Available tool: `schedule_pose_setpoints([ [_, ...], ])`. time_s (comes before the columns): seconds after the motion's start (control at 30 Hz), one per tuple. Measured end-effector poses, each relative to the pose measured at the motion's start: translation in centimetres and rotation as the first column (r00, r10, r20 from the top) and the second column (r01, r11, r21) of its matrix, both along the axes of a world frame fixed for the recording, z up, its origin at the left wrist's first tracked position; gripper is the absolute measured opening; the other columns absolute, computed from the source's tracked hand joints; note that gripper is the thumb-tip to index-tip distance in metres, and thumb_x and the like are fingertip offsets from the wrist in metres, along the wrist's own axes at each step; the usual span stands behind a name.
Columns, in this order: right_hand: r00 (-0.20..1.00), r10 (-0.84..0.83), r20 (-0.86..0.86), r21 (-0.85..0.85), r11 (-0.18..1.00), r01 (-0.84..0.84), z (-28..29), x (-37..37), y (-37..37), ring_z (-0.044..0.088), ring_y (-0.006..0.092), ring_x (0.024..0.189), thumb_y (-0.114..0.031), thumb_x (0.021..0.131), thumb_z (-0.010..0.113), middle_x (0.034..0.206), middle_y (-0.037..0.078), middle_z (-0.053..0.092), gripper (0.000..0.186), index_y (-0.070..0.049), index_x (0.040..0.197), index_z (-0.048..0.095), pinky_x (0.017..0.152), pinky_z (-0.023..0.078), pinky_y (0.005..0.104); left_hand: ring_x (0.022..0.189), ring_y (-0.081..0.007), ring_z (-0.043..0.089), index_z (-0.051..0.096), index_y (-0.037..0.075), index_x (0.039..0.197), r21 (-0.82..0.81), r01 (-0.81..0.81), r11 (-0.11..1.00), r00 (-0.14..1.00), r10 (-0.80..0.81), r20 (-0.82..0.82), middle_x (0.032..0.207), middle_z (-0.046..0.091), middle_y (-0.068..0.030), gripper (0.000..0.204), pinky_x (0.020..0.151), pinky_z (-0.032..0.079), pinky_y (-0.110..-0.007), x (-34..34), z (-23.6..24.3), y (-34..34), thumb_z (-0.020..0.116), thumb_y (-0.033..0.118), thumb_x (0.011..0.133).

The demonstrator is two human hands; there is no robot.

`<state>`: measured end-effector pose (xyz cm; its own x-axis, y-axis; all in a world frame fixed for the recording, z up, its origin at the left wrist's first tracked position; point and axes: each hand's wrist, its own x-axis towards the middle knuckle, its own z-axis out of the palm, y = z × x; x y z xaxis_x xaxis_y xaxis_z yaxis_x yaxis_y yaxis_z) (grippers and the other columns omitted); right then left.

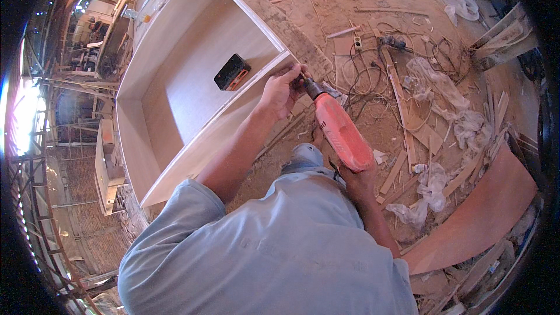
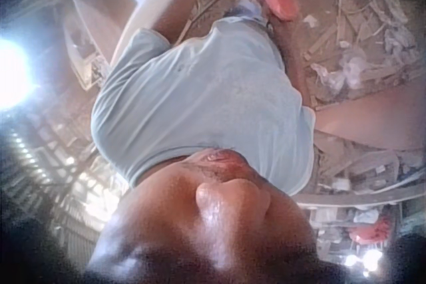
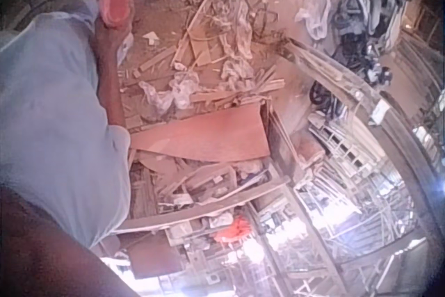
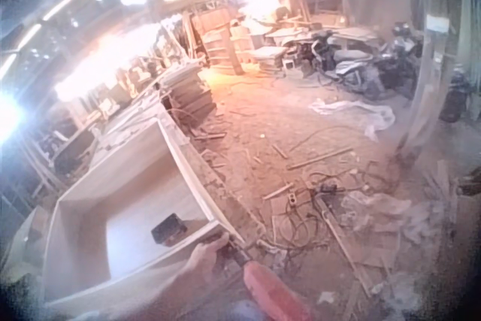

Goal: The person builds a wooden drawer by aligning wooden boards and using a drill to drive screws into the joints at the corners of the box.

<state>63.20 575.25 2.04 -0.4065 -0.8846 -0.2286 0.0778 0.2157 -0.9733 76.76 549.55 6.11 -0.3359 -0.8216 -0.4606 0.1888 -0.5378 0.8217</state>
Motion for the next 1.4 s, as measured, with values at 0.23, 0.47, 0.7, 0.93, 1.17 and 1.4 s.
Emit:
schedule_pose_setpoints([
  [0.23, 0.999, 0.007, -0.042, -0.003, 1.0, -0.007, 0.5, -0.3, -0.3, 0.067, 0.0249, 0.111, -0.004, 0.078, 0.076, 0.12, 0.014, 0.069, 0.053, -0.001, 0.128, 0.06, 0.098, 0.051, 0.0365, 0.08, -0.013, 0.065, 0.067, 0.001, 0.109, 0.012, -0.024, 1.0, 1.0, 0.024, -0.005, 0.092, 0.069, -0.0057, 0.023, 0.076, 0.059, -0.03, 0.1, -0.5, -0.2, 0.06, 0.023, 0.104],
  [0.47, 0.997, -0.011, -0.071, -0.038, 0.999, 0.009, 0.6, -0.4, -0.3, 0.067, 0.0251, 0.11, -0.004, 0.078, 0.075, 0.118, 0.013, 0.069, 0.051, -0.001, 0.126, 0.061, 0.097, 0.051, 0.0364, 0.083, -0.018, 0.066, 0.066, 0.0, 0.11, 0.018, 0.097, 0.995, 0.956, -0.098, 0.277, 0.099, 0.07, -0.0089, 0.034, 0.076, 0.056, -0.034, 1.8, -0.8, 0.2, 0.072, 0.031, 0.096],
  [0.7, 1.0, -0.005, 0.006, 0.035, 0.999, 0.004, -1.6, 0.1, 0.1, 0.066, 0.0266, 0.116, 0.0, 0.075, 0.072, 0.121, 0.014, 0.069, 0.055, -0.001, 0.128, 0.06, 0.101, 0.05, 0.0363, 0.127, -0.0311, 0.053, 0.069, 0.012, 0.113, -0.428, 0.896, -0.118, 0.434, 0.439, 0.787, 0.128, 0.061, -0.0143, 0.039, 0.114, 0.04, -0.052, 2.2, 9.1, -1.2, 0.084, 0.021, 0.078],
  [0.93, 0.997, -0.072, -0.032, -0.056, 0.996, 0.07, -2.5, 0.7, 0.1, 0.064, 0.0131, 0.084, -0.002, 0.079, 0.073, 0.094, 0.002, 0.067, 0.033, -0.002, 0.111, 0.064, 0.077, 0.052, 0.031, 0.129, -0.0297, 0.052, 0.072, 0.01, 0.103, -0.218, 0.962, -0.161, 0.251, 0.228, 0.941, 0.124, 0.065, -0.0074, 0.022, 0.124, 0.026, -0.058, 1.4, 5.9, -6.9, 0.078, 0.013, 0.082],
  [1.17, 0.995, -0.045, 0.09, 0.069, 0.997, 0.038, -1.7, 0.5, -0.3, 0.068, 0.0263, 0.112, -0.004, 0.069, 0.078, 0.116, 0.015, 0.07, 0.059, 0.0, 0.125, 0.06, 0.099, 0.051, 0.0373, 0.122, -0.0276, 0.056, 0.073, 0.009, 0.093, -0.329, 0.934, -0.138, 0.35, 0.168, 0.922, 0.116, 0.068, -0.0042, 0.012, 0.125, 0.02, -0.059, 1.7, 4.7, -7.3, 0.077, 0.014, 0.083],
  [1.4, 0.997, -0.032, 0.065, 0.035, 0.999, 0.029, -1.4, 0.2, -0.5, 0.069, 0.0261, 0.11, -0.002, 0.069, 0.076, 0.115, 0.014, 0.07, 0.056, 0.001, 0.122, 0.061, 0.098, 0.051, 0.0355, 0.122, -0.026, 0.055, 0.075, 0.013, 0.093, -0.328, 0.934, -0.142, 0.346, 0.133, 0.929, 0.115, 0.069, -0.0029, 0.01, 0.126, 0.018, -0.06, 1.7, 5.0, -7.4, 0.077, 0.016, 0.083],
])
